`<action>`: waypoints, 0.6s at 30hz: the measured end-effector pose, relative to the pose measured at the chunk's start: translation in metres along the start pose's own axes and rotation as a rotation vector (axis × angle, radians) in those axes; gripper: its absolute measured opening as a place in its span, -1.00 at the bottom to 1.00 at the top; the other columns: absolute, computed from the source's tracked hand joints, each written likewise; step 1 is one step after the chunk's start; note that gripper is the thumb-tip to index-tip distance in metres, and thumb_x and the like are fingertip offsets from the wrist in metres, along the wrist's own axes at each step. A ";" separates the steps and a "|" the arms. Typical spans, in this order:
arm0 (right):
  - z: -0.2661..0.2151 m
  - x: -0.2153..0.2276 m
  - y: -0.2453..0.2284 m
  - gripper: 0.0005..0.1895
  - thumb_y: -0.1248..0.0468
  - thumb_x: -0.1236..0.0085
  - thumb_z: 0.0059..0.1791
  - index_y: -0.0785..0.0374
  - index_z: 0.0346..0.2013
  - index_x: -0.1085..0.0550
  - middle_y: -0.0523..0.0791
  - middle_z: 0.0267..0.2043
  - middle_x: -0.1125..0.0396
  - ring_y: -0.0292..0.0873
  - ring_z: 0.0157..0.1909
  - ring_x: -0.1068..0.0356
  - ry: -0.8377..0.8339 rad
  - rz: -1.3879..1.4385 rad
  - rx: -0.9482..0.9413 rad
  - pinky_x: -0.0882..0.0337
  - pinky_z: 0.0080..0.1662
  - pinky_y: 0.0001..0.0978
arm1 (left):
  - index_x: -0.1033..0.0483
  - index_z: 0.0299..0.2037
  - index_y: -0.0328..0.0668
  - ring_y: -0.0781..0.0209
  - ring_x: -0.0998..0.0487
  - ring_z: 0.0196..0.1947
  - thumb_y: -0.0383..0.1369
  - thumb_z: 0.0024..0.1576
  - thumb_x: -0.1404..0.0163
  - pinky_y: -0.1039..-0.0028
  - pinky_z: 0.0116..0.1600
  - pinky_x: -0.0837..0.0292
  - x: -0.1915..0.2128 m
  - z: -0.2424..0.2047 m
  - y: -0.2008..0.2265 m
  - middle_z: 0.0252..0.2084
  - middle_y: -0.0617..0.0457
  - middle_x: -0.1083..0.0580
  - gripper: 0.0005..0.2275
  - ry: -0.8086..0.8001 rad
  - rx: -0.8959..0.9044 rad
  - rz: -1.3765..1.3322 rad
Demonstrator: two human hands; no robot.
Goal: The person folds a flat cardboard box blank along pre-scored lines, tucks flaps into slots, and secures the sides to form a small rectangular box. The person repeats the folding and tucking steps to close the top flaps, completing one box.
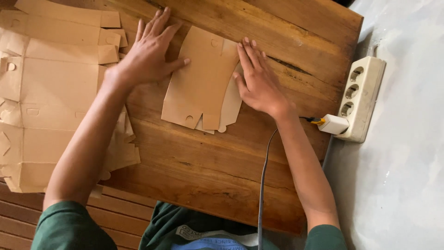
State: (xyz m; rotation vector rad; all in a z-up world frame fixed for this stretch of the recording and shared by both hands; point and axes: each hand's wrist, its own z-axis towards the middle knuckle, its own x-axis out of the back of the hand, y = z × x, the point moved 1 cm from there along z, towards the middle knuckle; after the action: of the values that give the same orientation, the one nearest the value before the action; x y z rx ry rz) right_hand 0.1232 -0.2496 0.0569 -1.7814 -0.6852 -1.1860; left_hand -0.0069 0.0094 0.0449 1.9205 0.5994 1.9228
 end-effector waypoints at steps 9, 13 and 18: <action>0.000 0.008 0.006 -0.35 0.30 0.32 0.18 0.38 0.52 0.22 0.09 0.62 0.41 0.05 0.63 0.45 -0.023 0.095 0.057 0.34 0.54 -0.10 | 0.40 0.54 -0.29 -0.20 0.42 0.58 0.19 0.03 -0.28 -0.21 0.51 0.53 -0.066 -0.025 0.097 0.59 -0.24 0.37 0.19 0.015 0.122 0.042; -0.006 0.018 0.000 -0.32 0.36 0.27 0.16 0.34 0.52 0.25 0.05 0.63 0.40 0.01 0.63 0.46 -0.066 0.168 0.002 0.32 0.53 -0.07 | 0.17 0.52 -0.38 -0.32 0.25 0.56 -0.10 -0.01 -0.19 -0.35 0.46 0.31 -0.067 -0.030 0.103 0.57 -0.35 0.14 -0.02 0.125 0.095 0.051; -0.012 0.020 0.001 -0.28 0.25 0.21 0.19 0.31 0.53 0.29 0.05 0.63 0.39 0.03 0.63 0.42 -0.084 0.143 -0.004 0.24 0.51 0.00 | 0.11 0.51 -0.26 -0.26 0.01 0.53 -0.34 0.04 -0.13 -0.14 0.25 -0.37 -0.013 -0.035 0.115 0.58 -0.22 0.10 -0.16 -0.006 0.209 -0.011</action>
State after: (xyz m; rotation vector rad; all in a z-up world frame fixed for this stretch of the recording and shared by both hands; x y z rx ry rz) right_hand 0.1267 -0.2610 0.0766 -1.8597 -0.5929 -1.0231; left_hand -0.0362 -0.0962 0.0956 2.0416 0.8370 1.9117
